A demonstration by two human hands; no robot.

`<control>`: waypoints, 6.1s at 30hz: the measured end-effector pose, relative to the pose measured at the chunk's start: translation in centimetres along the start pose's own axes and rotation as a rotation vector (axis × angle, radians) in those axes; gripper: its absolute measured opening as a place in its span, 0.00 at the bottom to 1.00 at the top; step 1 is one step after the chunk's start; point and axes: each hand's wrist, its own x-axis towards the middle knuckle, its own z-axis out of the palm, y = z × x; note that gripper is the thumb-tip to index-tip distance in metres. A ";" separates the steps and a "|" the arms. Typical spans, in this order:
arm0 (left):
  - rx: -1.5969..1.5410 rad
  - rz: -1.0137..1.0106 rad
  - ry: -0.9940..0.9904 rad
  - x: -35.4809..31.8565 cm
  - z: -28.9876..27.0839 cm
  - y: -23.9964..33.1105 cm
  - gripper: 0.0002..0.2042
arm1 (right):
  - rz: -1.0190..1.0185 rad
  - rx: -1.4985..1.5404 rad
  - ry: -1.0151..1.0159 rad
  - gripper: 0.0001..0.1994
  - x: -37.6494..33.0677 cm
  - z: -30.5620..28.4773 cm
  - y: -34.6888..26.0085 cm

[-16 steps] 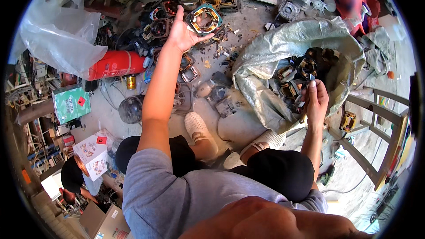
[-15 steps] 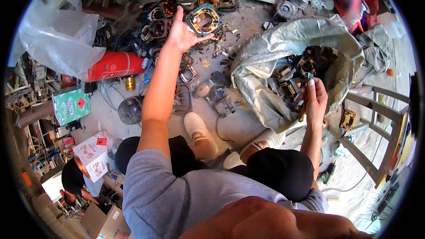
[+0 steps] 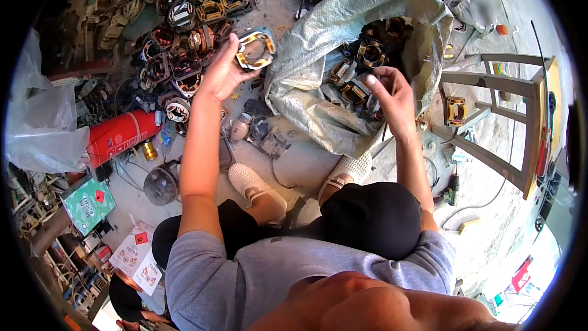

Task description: The person sorts through and disassembles several electric motor components by hand, using a utility knife to pry parts and pliers to pull at wiring before placing items into a large bag.

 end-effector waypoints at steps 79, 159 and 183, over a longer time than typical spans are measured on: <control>0.874 0.768 0.079 -4.2 8.3 -3.7 0.19 | 0.111 0.108 -0.420 0.28 1.8 6.6 2.0; 0.732 0.736 0.009 6.3 9.6 -3.6 0.33 | 0.004 0.127 0.128 0.23 5.7 2.7 4.7; 1.382 0.410 0.942 9.3 -16.0 5.5 0.19 | 0.072 0.057 -0.085 0.16 2.3 1.8 4.5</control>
